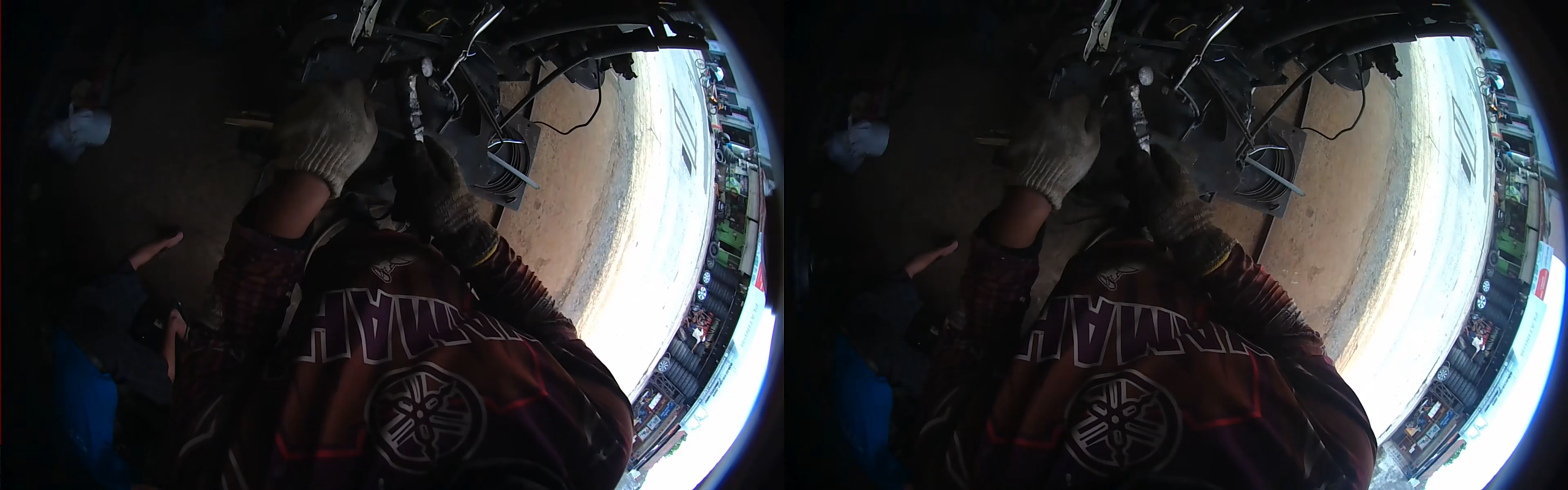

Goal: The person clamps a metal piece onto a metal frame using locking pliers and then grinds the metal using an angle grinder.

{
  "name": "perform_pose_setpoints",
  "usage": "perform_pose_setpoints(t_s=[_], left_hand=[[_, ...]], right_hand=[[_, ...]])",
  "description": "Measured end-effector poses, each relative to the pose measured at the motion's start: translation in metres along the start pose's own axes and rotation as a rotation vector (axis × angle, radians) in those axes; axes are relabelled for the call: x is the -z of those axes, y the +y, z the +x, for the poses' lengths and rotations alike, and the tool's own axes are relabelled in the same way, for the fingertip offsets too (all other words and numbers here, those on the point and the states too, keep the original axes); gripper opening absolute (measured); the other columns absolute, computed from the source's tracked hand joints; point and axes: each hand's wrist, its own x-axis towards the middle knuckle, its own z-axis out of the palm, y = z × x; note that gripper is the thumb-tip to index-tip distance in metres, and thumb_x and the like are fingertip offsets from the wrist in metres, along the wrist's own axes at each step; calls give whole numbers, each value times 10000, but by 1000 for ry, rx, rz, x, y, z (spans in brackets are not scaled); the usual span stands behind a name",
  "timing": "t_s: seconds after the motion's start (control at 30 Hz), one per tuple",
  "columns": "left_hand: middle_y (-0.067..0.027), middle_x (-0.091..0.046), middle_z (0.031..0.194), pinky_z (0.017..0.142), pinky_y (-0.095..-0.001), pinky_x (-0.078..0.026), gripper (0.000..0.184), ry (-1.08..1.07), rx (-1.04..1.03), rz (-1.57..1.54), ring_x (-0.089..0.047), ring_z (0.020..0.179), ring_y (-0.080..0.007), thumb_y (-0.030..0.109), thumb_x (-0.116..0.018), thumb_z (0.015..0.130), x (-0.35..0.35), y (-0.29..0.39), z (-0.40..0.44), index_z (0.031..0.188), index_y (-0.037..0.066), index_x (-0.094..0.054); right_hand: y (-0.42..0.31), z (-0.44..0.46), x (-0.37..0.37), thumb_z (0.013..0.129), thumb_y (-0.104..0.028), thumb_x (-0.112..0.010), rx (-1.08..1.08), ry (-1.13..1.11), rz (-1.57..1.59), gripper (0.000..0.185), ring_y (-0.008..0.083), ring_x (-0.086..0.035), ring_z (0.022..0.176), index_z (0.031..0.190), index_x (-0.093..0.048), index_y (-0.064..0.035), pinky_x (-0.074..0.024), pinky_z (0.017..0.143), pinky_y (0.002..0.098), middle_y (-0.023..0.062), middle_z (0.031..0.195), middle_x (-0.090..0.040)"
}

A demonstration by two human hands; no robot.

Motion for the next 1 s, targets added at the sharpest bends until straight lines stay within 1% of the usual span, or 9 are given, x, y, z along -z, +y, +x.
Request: perform_pose_setpoints(t_s=[0.13,0.23,0.33,0.43,0.53,0.6,0.63,0.73,1.0], left_hand=[[-131,-691,743,582,-433,-571,308,-6,-5,-23,-709,678,-307,346,-544,983,5,2,0,851,100,-675],[-124,-688,732,587,-431,-571,314,-5,3,-41,-707,672,-296,348,-549,982,3,1,4,842,97,-678],[-121,-686,721,590,-430,-569,322,19,-25,-17,-703,660,-285,347,-552,981,5,1,2,832,91,-678],[-123,-688,724,591,-428,-569,318,31,2,-14,-701,659,-280,341,-557,979,14,6,3,834,86,-681],[-124,-693,741,595,-424,-571,310,-15,36,-37,-704,674,-279,335,-564,978,10,3,1,841,84,-684],[-124,-695,750,601,-422,-573,309,-30,21,-48,-707,686,-281,336,-566,978,9,4,2,845,84,-686],[-129,-698,760,611,-425,-575,311,-30,31,-30,-711,700,-286,340,-566,979,12,6,2,850,84,-686],[-140,-702,776,633,-432,-579,319,-46,66,-40,-716,725,-298,351,-559,982,17,6,6,864,84,-687],[-146,-711,807,678,-430,-584,379,-139,-1,-55,-718,752,-319,392,-531,993,1,-15,9,902,68,-704]], right_hand=[[2,-7,1,1053,-309,-527,308,68,94,363,96,-621,829,1269,-586,-24,-502,647,251,31,1027,-673],[-9,-6,10,1007,-208,-585,186,30,262,519,250,-624,1174,1438,-416,25,-497,1032,371,147,1260,-632],[10,1,10,959,-136,-626,487,54,-449,626,280,-609,1203,1492,-344,33,-452,1085,409,159,1309,-604],[-12,-3,7,1033,-360,-542,389,8,-342,430,103,-628,719,1244,-584,12,-503,581,272,45,889,-663],[-9,-8,10,1024,-371,-547,405,23,-208,436,118,-633,705,1236,-588,9,-505,573,279,52,851,-646],[26,9,26,929,-113,-624,1183,240,-1246,617,318,-545,1292,1470,-377,53,-422,1105,497,189,1372,-573],[6,7,19,929,-113,-624,1192,241,-1247,617,318,-545,1292,1470,-377,53,-422,1105,497,189,1372,-573],[-17,3,12,936,-127,-615,-23,-75,-529,588,306,-575,1243,1453,-401,52,-423,1102,489,196,1337,-598],[15,-11,44,1024,-465,-526,301,146,95,529,140,-656,734,1241,-594,13,-573,619,300,65,917,-648]])
